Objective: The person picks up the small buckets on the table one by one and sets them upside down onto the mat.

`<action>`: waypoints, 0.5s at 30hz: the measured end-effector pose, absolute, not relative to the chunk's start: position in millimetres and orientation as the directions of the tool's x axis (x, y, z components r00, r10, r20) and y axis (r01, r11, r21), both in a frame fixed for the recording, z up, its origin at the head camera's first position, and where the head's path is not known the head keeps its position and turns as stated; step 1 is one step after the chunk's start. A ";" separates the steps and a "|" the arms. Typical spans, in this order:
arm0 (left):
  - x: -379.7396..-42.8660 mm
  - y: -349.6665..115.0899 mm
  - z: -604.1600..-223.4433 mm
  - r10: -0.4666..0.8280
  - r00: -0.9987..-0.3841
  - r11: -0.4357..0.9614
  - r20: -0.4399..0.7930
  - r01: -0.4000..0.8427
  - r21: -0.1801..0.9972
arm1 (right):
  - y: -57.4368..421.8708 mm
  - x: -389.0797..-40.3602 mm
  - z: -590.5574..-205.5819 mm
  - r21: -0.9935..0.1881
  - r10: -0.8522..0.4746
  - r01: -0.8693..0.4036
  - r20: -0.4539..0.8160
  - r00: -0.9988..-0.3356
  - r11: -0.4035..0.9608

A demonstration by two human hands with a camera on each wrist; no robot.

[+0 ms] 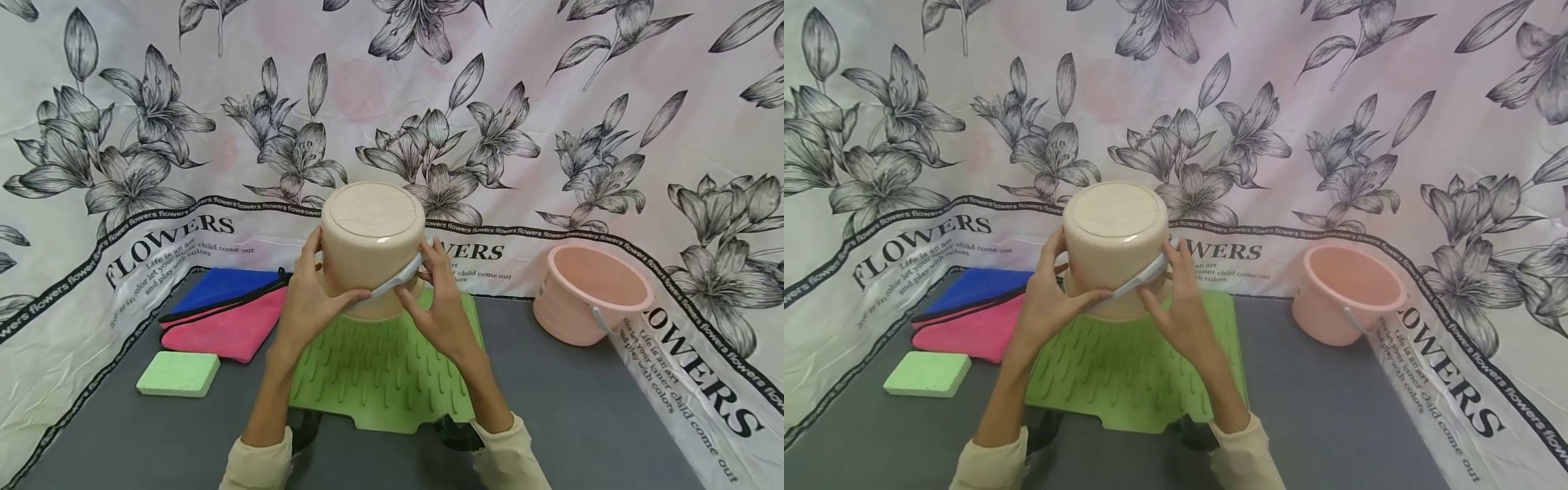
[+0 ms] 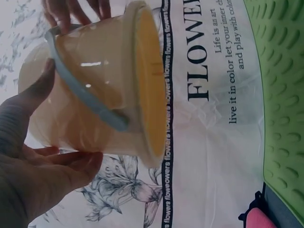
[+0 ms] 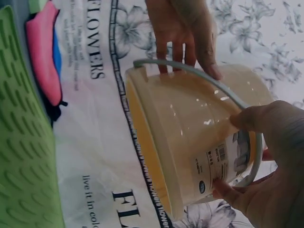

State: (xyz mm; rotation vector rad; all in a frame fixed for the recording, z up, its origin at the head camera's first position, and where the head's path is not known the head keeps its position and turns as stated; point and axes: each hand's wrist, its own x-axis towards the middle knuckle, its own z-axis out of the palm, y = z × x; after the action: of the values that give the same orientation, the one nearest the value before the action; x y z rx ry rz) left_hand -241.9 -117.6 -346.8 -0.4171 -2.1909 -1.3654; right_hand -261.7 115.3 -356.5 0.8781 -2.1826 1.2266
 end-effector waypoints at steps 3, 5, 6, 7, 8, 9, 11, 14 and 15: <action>-245.8 -121.7 -347.8 0.016 -0.855 0.414 0.518 0.477 0.775 | 111.6 -264.0 -360.7 -0.549 -0.319 -0.719 0.652 -0.688 0.427; -246.6 -126.3 -349.4 0.027 -0.876 0.401 0.482 0.451 0.798 | 108.2 -264.4 -364.1 -0.543 -0.342 -0.708 0.627 -0.700 0.452; -246.8 -128.8 -350.6 0.027 -0.885 0.407 0.465 0.435 0.803 | 106.4 -264.4 -365.9 -0.541 -0.355 -0.702 0.613 -0.706 0.463; -247.3 -131.3 -352.0 0.028 -0.892 0.408 0.451 0.422 0.809 | 104.5 -264.6 -367.5 -0.541 -0.369 -0.695 0.594 -0.714 0.474; -247.3 -133.8 -353.4 0.027 -0.900 0.418 0.435 0.406 0.813 | 102.5 -264.5 -369.1 -0.540 -0.385 -0.692 0.580 -0.718 0.478; -247.6 -136.1 -355.0 0.025 -0.906 0.430 0.423 0.391 0.814 | 100.8 -264.2 -370.5 -0.541 -0.399 -0.687 0.562 -0.725 0.486; -248.9 -140.2 -358.4 0.029 -0.915 0.448 0.401 0.371 0.814 | 97.9 -263.9 -373.3 -0.540 -0.417 -0.677 0.534 -0.735 0.500; -251.9 -145.1 -363.2 0.056 -0.926 0.460 0.373 0.355 0.814 | 95.5 -263.2 -377.0 -0.542 -0.433 -0.663 0.503 -0.748 0.516; -253.1 -146.4 -364.7 0.069 -0.929 0.457 0.364 0.353 0.816 | 95.2 -263.0 -378.2 -0.548 -0.435 -0.653 0.488 -0.757 0.523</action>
State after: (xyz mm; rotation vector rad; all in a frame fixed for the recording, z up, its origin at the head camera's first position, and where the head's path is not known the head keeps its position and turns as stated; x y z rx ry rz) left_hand -253.1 -146.4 -364.7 -0.3626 -2.4312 -1.4613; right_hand -263.0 95.2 -378.2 0.9100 -2.4757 1.0717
